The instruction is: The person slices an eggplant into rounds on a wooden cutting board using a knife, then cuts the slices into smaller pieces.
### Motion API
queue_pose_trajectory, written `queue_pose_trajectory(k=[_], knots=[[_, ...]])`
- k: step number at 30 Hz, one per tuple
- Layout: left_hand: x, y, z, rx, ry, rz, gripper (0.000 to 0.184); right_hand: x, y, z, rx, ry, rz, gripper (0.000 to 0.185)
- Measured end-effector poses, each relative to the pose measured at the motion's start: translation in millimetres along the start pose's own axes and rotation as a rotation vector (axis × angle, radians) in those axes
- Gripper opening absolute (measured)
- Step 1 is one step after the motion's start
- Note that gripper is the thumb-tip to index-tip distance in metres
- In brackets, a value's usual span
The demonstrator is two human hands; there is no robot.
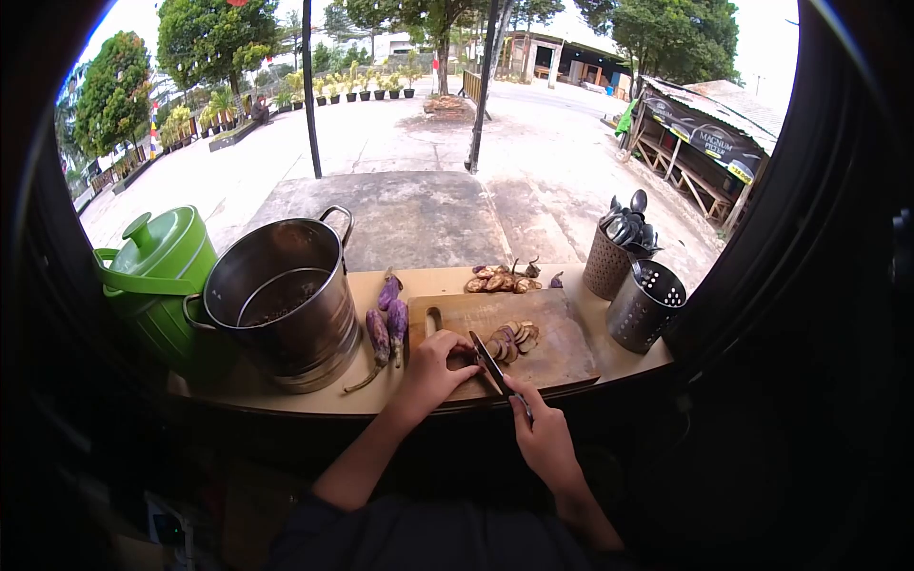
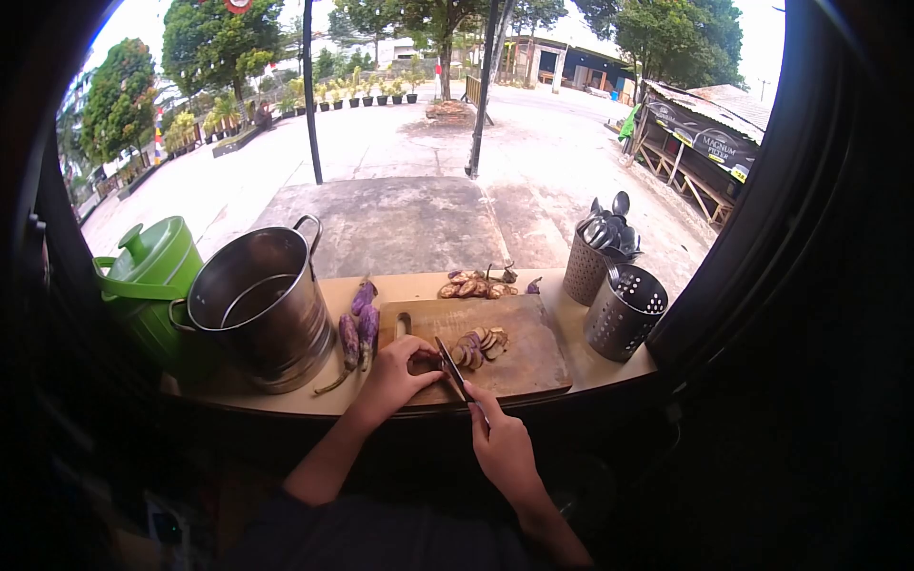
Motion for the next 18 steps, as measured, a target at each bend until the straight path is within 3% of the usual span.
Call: queue_pose_trajectory(k=[8,11,18], knots=[[3,-2,13,-0.064,0.057,0.026,0.028,-2,-7,5,0.022,-0.029,-0.043,0.031],[6,-13,4,-0.084,0.047,0.103,0.021,-1,-10,7,0.004,0.05,-0.01,0.032],[14,-18,9,0.047,0.093,0.122,0.007,8,8,-8,0.003,-0.051,-0.083,0.03]])
Point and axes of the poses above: each hand's wrist, its own x-axis towards the middle knuckle, its own y-axis out of the palm, z = x × y, the point moved 1 cm from there along x, towards the middle knuckle, and after that the axes turned 6 degrees about z, right-handed, at the moved point
